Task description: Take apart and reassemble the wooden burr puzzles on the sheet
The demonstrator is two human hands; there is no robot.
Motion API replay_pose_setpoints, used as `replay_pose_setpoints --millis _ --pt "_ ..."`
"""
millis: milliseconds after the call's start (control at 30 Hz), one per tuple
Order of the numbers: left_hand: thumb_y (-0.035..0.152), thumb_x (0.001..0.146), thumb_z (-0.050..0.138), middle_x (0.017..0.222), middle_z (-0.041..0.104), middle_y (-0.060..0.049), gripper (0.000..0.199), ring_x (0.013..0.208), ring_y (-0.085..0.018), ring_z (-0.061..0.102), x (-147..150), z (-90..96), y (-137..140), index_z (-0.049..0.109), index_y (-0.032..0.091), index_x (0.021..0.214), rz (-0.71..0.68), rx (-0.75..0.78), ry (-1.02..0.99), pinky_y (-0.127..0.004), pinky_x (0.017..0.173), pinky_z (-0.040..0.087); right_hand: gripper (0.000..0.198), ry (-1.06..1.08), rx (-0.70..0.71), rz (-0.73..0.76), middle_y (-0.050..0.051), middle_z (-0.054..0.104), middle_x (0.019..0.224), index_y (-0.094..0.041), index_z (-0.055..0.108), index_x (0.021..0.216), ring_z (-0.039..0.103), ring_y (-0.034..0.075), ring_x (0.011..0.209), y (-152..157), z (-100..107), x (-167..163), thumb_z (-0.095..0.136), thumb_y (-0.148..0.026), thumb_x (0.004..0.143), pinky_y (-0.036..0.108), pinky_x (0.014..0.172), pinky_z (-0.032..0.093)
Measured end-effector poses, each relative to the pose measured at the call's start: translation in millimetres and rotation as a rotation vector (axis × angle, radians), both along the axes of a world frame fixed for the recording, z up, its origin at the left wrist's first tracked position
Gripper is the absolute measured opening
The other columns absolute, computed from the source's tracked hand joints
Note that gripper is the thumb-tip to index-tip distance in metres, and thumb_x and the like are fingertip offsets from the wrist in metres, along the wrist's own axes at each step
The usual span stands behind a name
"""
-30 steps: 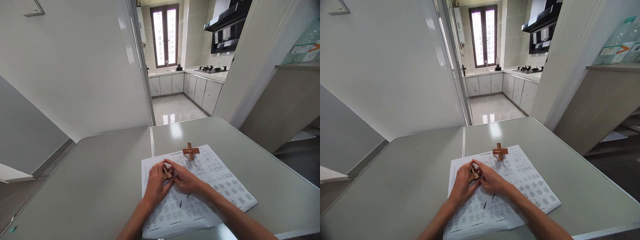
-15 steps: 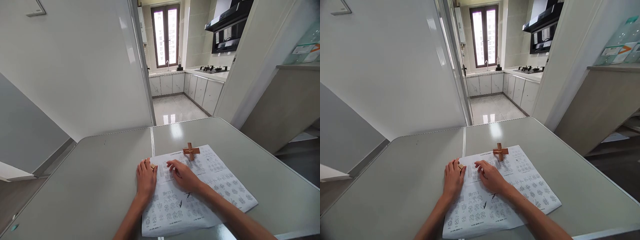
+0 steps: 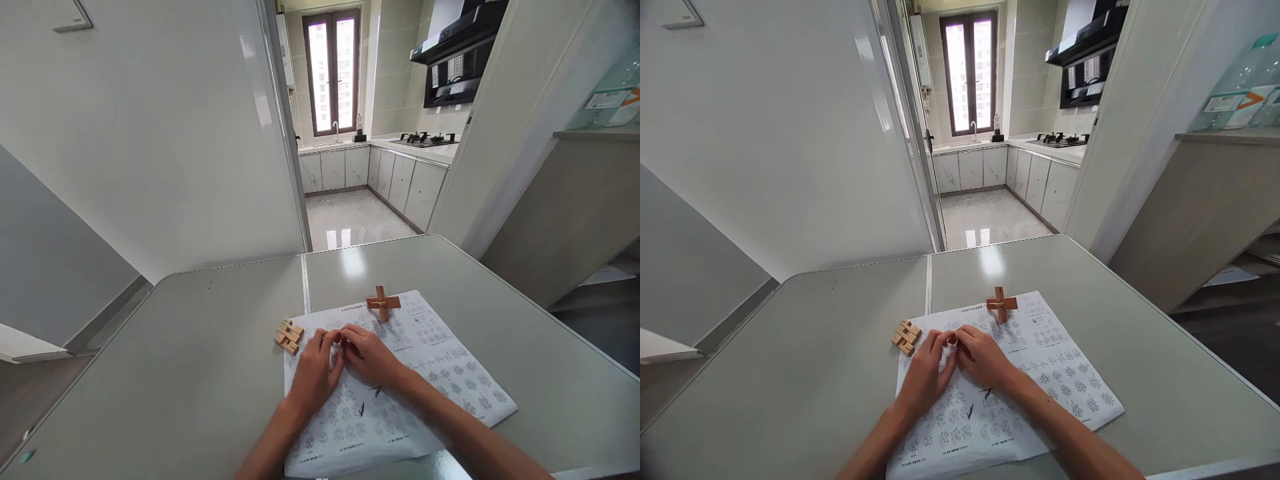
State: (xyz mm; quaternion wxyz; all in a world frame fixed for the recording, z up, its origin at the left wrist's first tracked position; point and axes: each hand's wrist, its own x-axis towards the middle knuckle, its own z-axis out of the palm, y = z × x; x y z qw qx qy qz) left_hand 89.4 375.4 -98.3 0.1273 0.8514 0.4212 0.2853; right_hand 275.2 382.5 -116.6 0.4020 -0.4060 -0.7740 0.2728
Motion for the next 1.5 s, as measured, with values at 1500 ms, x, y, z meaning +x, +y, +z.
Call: replay_pose_setpoints --millis 1500 --pt "0.02 0.097 0.05 0.087 0.069 -0.002 0.05 0.081 -0.022 0.067 1.8 -4.4 -1.8 0.043 0.022 0.146 -0.117 -0.129 0.1 -0.037 0.08 0.054 0.03 1.305 -0.843 -0.12 0.0 0.059 0.071 -0.02 0.063 0.079 0.05 0.012 0.055 28.5 7.5 25.7 0.068 -0.049 0.088 0.026 0.05 0.045"
